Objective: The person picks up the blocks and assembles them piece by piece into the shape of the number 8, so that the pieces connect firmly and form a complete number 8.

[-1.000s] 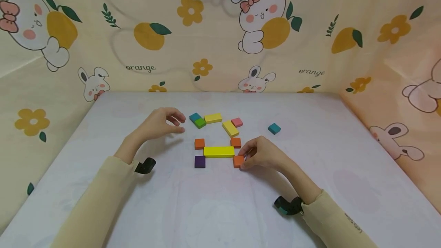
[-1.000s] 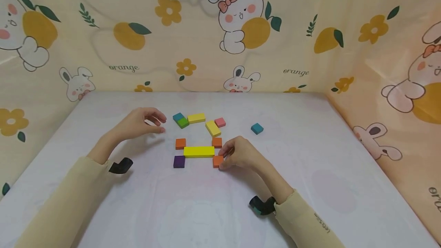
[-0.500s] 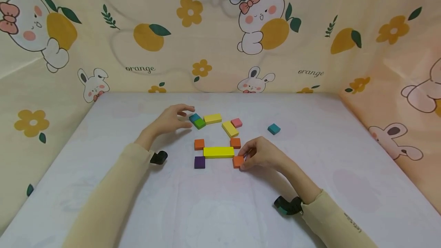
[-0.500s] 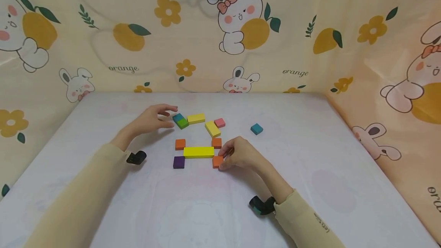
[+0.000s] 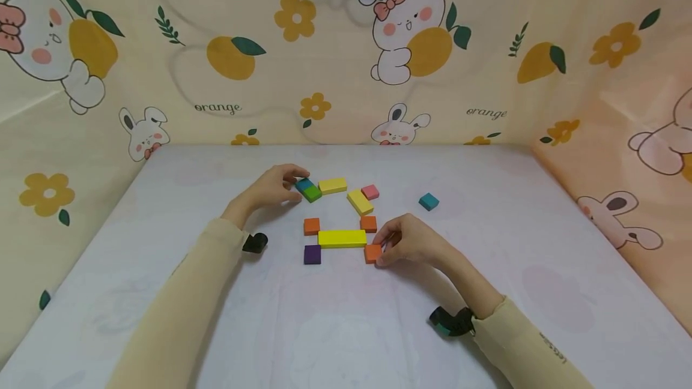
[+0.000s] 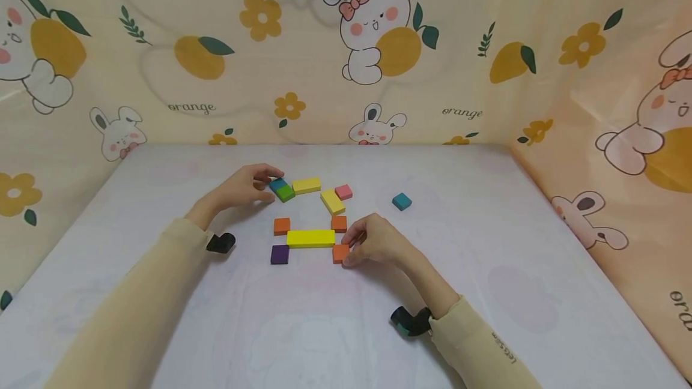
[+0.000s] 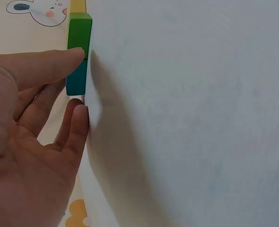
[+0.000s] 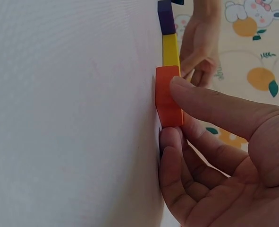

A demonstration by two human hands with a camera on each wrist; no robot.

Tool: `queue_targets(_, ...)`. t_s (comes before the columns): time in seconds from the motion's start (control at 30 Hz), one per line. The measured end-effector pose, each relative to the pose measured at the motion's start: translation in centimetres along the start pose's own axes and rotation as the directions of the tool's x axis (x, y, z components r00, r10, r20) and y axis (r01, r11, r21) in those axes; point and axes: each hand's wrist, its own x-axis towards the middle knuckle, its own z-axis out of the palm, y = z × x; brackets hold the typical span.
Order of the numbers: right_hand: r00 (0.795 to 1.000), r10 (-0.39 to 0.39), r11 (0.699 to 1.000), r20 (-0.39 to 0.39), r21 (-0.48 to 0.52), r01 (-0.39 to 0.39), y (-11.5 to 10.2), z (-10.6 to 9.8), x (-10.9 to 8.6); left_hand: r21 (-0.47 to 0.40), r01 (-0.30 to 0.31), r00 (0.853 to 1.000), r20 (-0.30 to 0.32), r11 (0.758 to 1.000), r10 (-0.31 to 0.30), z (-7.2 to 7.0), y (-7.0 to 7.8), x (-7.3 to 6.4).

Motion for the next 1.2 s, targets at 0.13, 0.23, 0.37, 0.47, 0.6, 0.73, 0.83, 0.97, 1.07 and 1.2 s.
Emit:
queue_targets(0.13, 1.0, 0.015, 1.0, -0.001, -0.005, -0.015, -0.1, 0.0, 0.0, -0.008, 0.006, 1.0, -0.017, 1.0, -0.006, 0.0, -0.3, 0.2)
queue_targets(0.23, 1.0, 0.018, 1.0, -0.001, -0.008, -0.018, -0.1, 0.1, 0.0, -0.021, 0.016, 0.999, -0.032, 1.0, -0.017, 0.1, -0.3, 0.5)
queue_targets(0.37, 1.0, 0.008, 1.0, 0.0, -0.013, -0.008, 0.0, 0.1, 0.1, -0.035, 0.039, 0.999, -0.035, 0.999, -0.04, 0.2, -0.4, 0.8)
queue_targets(0.47, 1.0, -0.004, 1.0, 0.0, -0.019, 0.004, 0.1, 0.1, 0.2, -0.051, 0.051, 0.998, -0.023, 0.997, -0.052, 0.1, -0.5, 0.8)
queue_targets(0.6, 1.0, -0.008, 1.0, 0.0, -0.023, 0.008, 0.2, 0.2, 0.2, -0.066, 0.063, 0.998, -0.005, 0.996, -0.063, -0.1, -0.7, 0.6)
queue_targets(0.73, 1.0, -0.004, 1.0, 0.006, -0.022, 0.004, 0.2, 0.1, 0.2, -0.065, 0.074, 0.997, -0.004, 0.995, -0.074, -0.2, -0.9, 0.5)
queue_targets(0.83, 1.0, 0.003, 1.0, 0.007, -0.014, -0.003, 0.2, 0.1, 0.2, -0.068, 0.071, 0.997, -0.014, 0.995, -0.072, -0.2, -0.9, 0.4)
queue_targets(0.97, 1.0, 0.004, 1.0, 0.006, -0.005, -0.004, 0.3, 0.1, 0.3, -0.059, 0.056, 0.998, -0.026, 0.997, -0.058, -0.4, -0.8, 0.3)
queue_targets(1.07, 1.0, 0.0, 1.0, 0.012, -0.008, 0.0, 0.3, 0.1, 0.3, -0.047, 0.057, 0.998, -0.032, 0.997, -0.059, -0.5, -0.8, 0.2)
queue_targets(1.2, 1.0, -0.003, 1.0, 0.005, -0.02, 0.003, 0.2, 0.0, 0.2, -0.041, 0.065, 0.996, -0.064, 0.997, -0.067, -0.6, -1.1, 0.0)
